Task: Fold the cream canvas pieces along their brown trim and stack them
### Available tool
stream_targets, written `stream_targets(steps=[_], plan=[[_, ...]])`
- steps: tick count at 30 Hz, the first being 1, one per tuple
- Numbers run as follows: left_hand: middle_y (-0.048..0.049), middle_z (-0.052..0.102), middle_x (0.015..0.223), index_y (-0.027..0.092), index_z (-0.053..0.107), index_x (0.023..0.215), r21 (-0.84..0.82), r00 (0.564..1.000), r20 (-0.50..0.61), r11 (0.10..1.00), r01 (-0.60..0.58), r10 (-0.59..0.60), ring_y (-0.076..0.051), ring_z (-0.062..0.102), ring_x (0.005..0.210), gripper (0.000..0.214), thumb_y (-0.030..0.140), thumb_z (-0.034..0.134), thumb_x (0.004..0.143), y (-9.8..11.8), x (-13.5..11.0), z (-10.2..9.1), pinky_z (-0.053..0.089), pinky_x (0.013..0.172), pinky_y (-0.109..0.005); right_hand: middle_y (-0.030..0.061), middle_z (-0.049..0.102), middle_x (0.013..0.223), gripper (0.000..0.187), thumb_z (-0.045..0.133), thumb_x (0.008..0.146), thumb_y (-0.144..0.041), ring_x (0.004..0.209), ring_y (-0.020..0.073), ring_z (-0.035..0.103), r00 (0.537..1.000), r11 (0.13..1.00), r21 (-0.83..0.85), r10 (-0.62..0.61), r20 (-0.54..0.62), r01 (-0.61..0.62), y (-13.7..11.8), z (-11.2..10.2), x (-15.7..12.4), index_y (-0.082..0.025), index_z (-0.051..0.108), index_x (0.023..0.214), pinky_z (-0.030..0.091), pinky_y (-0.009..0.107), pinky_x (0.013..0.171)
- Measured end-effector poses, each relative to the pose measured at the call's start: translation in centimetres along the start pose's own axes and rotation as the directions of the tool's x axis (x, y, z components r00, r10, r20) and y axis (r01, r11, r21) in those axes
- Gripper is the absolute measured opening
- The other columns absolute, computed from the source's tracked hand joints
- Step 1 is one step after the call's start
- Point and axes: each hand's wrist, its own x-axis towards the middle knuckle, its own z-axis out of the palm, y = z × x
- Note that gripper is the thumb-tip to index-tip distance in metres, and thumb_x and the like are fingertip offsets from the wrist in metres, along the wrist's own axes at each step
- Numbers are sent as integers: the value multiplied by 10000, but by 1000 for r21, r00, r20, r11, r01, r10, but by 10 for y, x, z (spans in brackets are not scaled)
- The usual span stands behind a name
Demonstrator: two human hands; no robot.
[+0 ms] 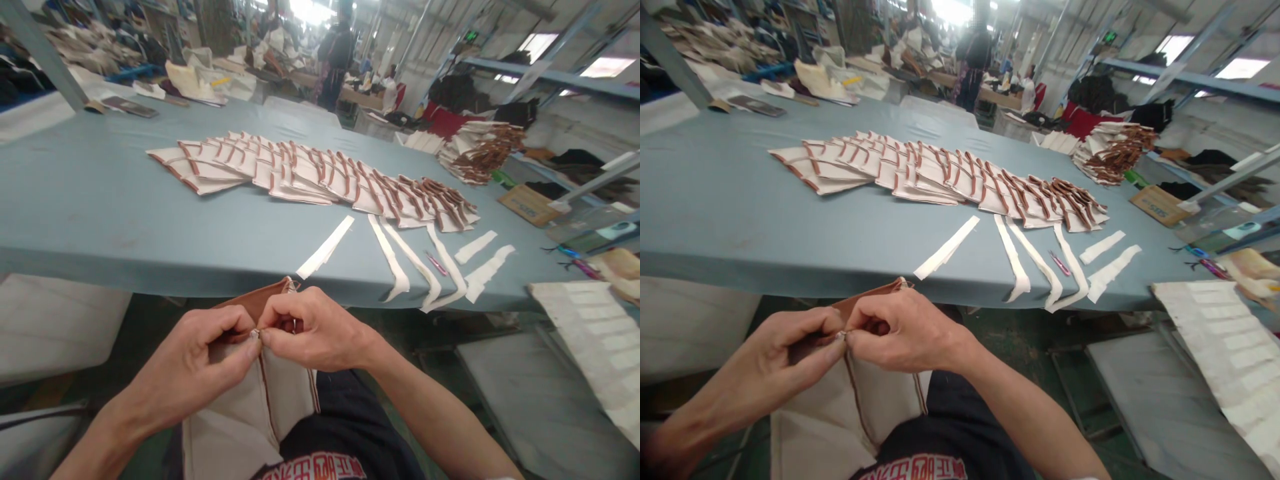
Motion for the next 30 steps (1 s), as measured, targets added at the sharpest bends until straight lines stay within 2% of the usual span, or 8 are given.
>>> stream_targets(steps=[6,8,13,17,21,23,27,30], plan=[[91,532,597,234,550,662,99,998,-40,994,-43,47,-96,508,532,317,231,546,979,7,1,1,363,532,-207,-75,578,649,124,686,879,-102,588,82,514,997,983,-166,75,-27,-79,-9,1,-4,-196,661,803,348,226,615],[88,557,618,233,603,690,52,999,-25,998,-22,23,-104,529,556,305,237,541,989,3,-2,0,374,550,-211,-79,569,640,109,689,873,-120,584,84,502,995,991,-97,96,-21,-97,-5,2,-3,-197,660,801,351,220,606],[68,600,672,231,655,714,-137,997,66,989,59,-51,-128,574,605,330,347,560,1008,-11,-9,1,423,576,-214,-64,582,680,86,669,877,-197,618,95,499,985,967,201,142,96,-159,13,8,0,-194,648,793,364,211,572],[67,548,611,228,620,672,-40,995,58,995,88,-85,-121,499,546,367,371,573,1006,-3,-5,2,364,513,-220,-70,575,665,95,686,883,-196,612,88,493,986,978,141,146,78,-156,10,8,-3,-191,647,796,352,208,573],[58,584,593,225,649,667,72,996,56,995,64,-68,-123,534,532,346,316,556,988,6,-3,2,370,525,-225,-74,563,650,84,671,851,-149,600,88,496,990,989,66,133,37,-135,3,5,-6,-196,635,792,357,205,572],[58,591,607,226,656,682,44,996,57,997,71,-73,-126,543,547,358,325,553,1010,3,-5,2,376,541,-227,-78,548,643,77,669,843,-169,595,89,479,987,978,142,143,70,-152,8,6,-5,-200,626,787,367,202,562],[52,568,638,222,621,669,-143,984,97,977,161,-148,-137,527,589,419,430,580,1030,-12,-11,4,397,560,-225,-71,549,684,100,692,843,-254,611,86,470,966,896,380,166,199,-232,25,11,1,-199,620,800,388,200,557],[47,568,641,221,616,663,-190,977,86,959,209,-196,-144,527,601,434,470,600,1019,-16,-14,4,409,561,-226,-56,576,708,150,695,889,-315,616,93,495,975,912,364,130,183,-190,26,11,0,-200,626,824,409,211,571]])
